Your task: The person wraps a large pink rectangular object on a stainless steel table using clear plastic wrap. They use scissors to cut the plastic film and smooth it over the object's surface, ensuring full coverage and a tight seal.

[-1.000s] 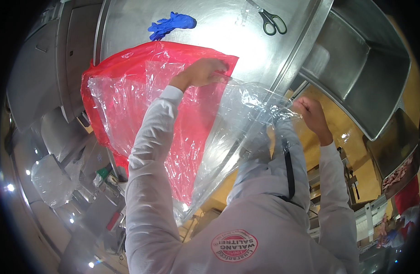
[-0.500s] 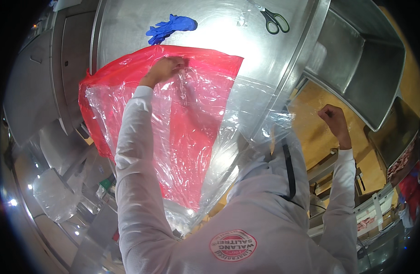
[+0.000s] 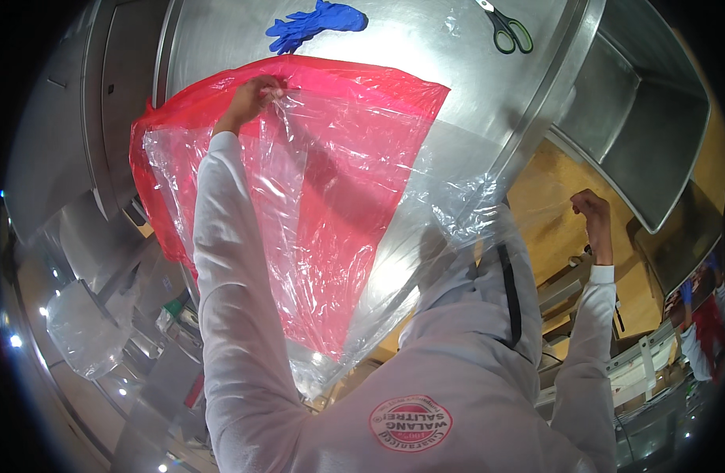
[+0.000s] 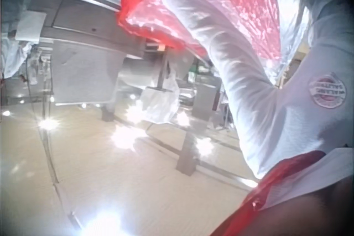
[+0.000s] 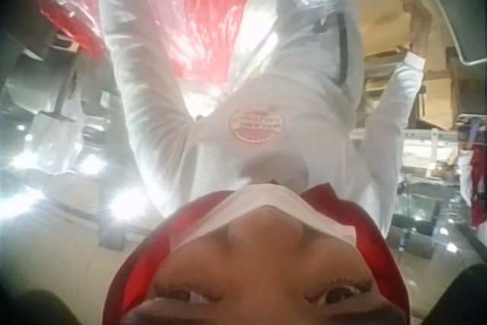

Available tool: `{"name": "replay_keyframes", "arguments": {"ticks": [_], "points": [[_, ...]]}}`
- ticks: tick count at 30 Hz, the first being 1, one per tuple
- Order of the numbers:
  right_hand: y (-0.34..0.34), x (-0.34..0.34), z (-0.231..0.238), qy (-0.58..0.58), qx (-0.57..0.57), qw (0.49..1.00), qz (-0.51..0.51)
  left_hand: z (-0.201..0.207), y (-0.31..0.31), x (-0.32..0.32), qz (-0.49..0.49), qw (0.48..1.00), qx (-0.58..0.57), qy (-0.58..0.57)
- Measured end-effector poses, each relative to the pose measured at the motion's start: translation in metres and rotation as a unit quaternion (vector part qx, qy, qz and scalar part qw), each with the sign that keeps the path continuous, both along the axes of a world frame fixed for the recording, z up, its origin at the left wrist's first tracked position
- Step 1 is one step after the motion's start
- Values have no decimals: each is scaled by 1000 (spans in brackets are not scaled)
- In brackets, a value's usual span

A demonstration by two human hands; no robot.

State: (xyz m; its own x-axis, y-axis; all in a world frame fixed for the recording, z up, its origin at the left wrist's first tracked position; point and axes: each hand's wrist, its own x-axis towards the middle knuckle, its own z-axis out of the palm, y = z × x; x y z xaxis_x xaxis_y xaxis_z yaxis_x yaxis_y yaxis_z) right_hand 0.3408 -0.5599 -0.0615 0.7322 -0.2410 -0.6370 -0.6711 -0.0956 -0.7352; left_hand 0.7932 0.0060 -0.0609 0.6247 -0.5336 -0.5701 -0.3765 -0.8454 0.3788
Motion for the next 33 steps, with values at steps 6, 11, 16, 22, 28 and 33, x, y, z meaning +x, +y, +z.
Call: {"name": "replay_keyframes", "arguments": {"ticks": [6, 11, 16, 22, 28, 33], "points": [[14, 1, 5, 3, 38, 994, -107, -7, 32, -5, 208, 968, -118, 71], [26, -3, -4, -31, 67, 983, -170, -24, 46, -14, 293, 944, -139, 60], [32, -4, -9, -40, 65, 977, -198, -27, 37, -8, 394, 888, -210, 108], [34, -15, -32, -19, 86, 966, -245, -36, 29, -14, 472, 843, -249, 66], [36, -14, -48, -23, 63, 965, -255, -66, 43, -5, 504, 824, -253, 62], [55, -2, -43, -33, 68, 941, -331, -76, 39, 0, 516, 822, -237, 38]]}}
